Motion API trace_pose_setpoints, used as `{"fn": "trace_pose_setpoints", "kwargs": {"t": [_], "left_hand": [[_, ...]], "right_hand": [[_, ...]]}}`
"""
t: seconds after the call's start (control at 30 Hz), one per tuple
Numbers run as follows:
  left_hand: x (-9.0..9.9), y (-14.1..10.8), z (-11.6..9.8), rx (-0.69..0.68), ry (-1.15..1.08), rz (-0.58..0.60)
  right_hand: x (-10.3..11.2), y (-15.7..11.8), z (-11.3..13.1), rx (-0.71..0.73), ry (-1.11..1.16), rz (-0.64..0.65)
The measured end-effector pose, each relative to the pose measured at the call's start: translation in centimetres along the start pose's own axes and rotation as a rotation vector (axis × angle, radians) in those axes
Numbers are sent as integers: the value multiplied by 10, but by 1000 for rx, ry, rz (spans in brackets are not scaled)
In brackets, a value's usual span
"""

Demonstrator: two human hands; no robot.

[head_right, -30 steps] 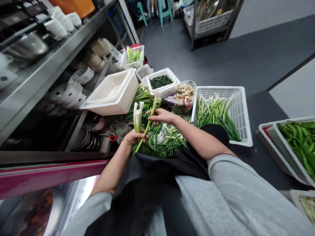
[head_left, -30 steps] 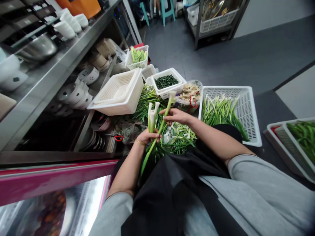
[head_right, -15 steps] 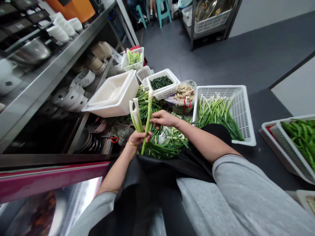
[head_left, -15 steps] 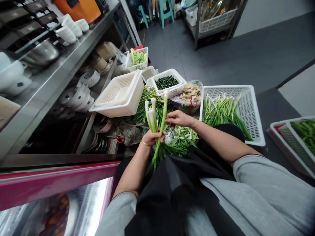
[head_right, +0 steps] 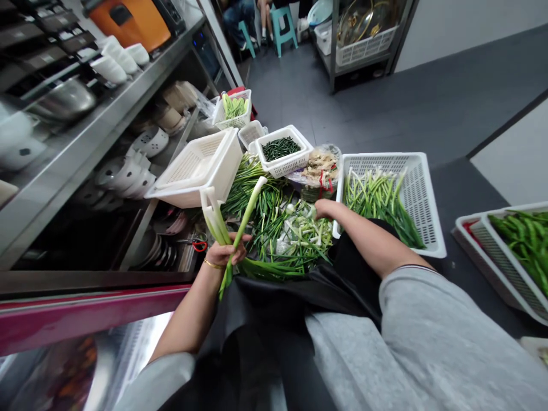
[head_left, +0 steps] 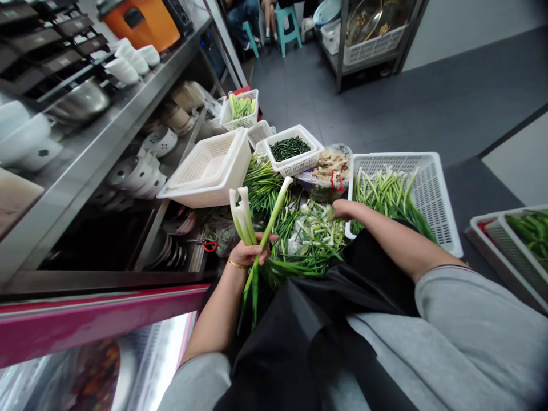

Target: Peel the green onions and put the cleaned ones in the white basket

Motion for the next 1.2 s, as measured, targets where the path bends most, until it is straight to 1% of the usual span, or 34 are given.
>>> {"fn": "trace_pose_setpoints", "kwargs": {"t": [0.03, 0.07, 0.13, 0.17, 0.2, 0.23, 0.27, 0.3, 0.33, 0.4, 0.43, 0.47, 0.5, 0.53, 0.6, 0.63, 0.67, 0.7, 0.77, 0.83, 0.87, 0.93, 1.0, 1.03, 1.07, 1.1, 1.13, 1.2], "left_hand": [[4, 2, 0, 10, 9, -21], [6, 5, 0, 11, 10, -23], [3, 14, 0, 7, -6, 34], [-2, 19, 1, 14, -16, 76], [-7, 24, 1, 27, -20, 106], [-11, 28, 1, 40, -11, 111], [-13, 31, -2, 43, 14, 80], [-13, 33, -7, 30, 57, 15], [-12, 34, -14, 5, 118, -70], [-10, 32, -30, -36, 271, -236], [-9, 31, -35, -34, 337, -286], [-9, 30, -36, -17, 375, -303], [-8, 31, -34, 8, 374, -289], [-8, 32, -29, 28, 329, -251], [-10, 35, -16, 21, 146, -140], [-11, 37, -10, 4, 50, -85], [-12, 39, -4, -9, -24, -36], [-14, 41, 1, -11, -73, 6], [-18, 43, 10, 6, -105, 73], [-23, 44, 13, 18, -113, 135], [-24, 43, 12, 8, -113, 156], [-20, 39, 6, -28, -89, 144], [-9, 35, -2, -45, -28, 54], [-3, 35, -6, -34, 13, -1], [2, 36, -10, -11, 61, -49], [6, 38, -14, 17, 112, -83], [8, 42, -19, 36, 166, -109], [12, 50, -32, 44, 252, -149]], "right_hand": [[-11, -4, 13, 64, 31, 62], [-21, -12, 32, 185, 124, 126], [-34, -37, 86, 550, 432, 289], [-34, -53, 113, 741, 605, 361], [-30, -68, 136, 894, 753, 404], [-26, -79, 153, 991, 864, 418], [-22, -84, 165, 1028, 936, 399], [-18, -85, 172, 1015, 977, 340], [-14, -83, 174, 971, 992, 257], [-5, -78, 168, 853, 956, 78], [-2, -76, 164, 799, 911, 25], [-1, -75, 160, 762, 859, 13], [-1, -75, 158, 750, 810, 39], [-1, -77, 158, 763, 768, 91], [-2, -86, 161, 847, 695, 206], [-2, -91, 163, 895, 666, 239], [0, -94, 164, 930, 636, 242], [2, -95, 163, 943, 602, 211], [7, -87, 156, 904, 500, 63], [9, -69, 139, 787, 376, -89], [8, -58, 128, 716, 328, -121], [1, -35, 105, 596, 288, -95], [-4, -23, 90, 552, 309, -35], [-3, -22, 89, 555, 324, -20], [-1, -25, 96, 589, 352, -13], [3, -32, 110, 654, 398, -6], [8, -42, 132, 750, 461, 4], [20, -70, 191, 1018, 616, 33]]}}
Point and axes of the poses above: each hand's wrist, its own y-axis towards the middle knuckle, its own x-axis out of the back of the hand, z = x × y, the point moved 8 cm from there along y, towards the middle knuckle, and after that the axes turned 14 degrees about z, right-handed, at the moved point
